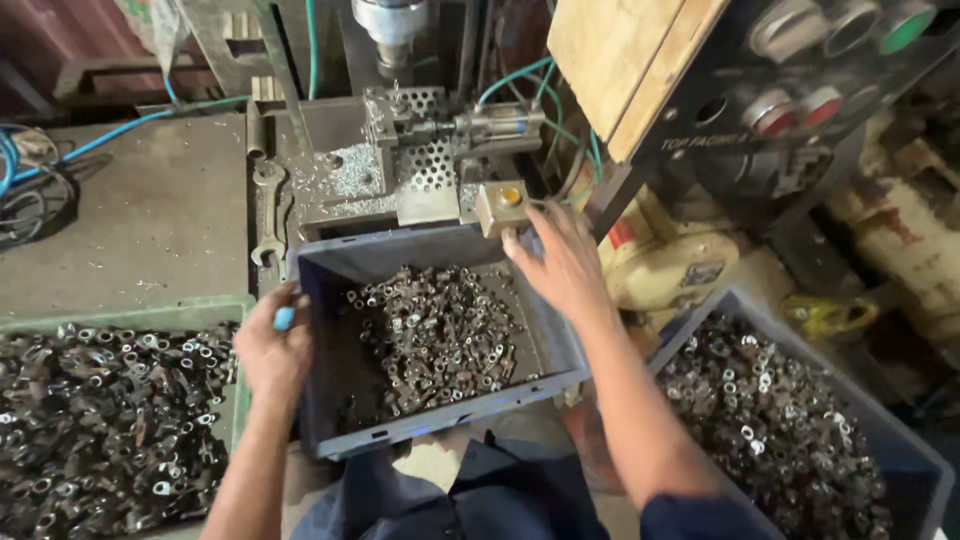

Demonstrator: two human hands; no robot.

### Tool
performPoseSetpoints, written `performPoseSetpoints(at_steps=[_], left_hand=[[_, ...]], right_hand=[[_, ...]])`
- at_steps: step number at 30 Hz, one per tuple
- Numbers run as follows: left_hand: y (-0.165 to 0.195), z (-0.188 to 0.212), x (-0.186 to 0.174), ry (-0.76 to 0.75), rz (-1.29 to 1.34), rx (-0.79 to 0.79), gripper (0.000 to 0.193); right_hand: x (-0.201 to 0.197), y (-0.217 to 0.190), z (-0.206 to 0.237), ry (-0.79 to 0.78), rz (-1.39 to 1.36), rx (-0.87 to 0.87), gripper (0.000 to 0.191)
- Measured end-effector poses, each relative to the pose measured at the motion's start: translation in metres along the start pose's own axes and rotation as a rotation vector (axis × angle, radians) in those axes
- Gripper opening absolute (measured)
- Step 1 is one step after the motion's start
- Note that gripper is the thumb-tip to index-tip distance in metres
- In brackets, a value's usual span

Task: The person picks small machined metal parts from a bin, seats a part into the fixture of a top facing and chamfering machine, and operates the machine to machine the part. They then remove the finished part and place it into an output bin, repeating this loading and unloading cycle.

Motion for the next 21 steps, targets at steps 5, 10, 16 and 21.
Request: performPoseSetpoints(at_steps=[5,10,16,21], left_hand=[[-0.045,0.015,-0.074,-0.024,-0.344,-0.039,0.029],[-0.085,0.014,-0.112,-0.29,-0.774,0.075,0.027],[-0.135,0.015,-0.13,-0.659,-1.035,-0.359,0.03],[-0.137,0.021,-0.124,-0.733,-1.227,-0.122,0.021]], right_hand=[[0.008,0.004,0.099,0.004,-0.24,0.178,0.055],[0.024,0.009,0.122,0.08,-0.287,0.271,0.045],[0.029,0.006,0.115,0.006,-0.175,0.247,0.042],[0.028,0.004,0.117,0.074,-0.164,0.21,0.041]])
Point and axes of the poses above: each hand's wrist, its own z-axis away from the middle knuckle, its own x-axis out of the palm, y = z × x, the point moved 3 cm from there along -z, towards the middle knuckle, and after that the axes turned 15 degrees about z, right-handed, at the moved point
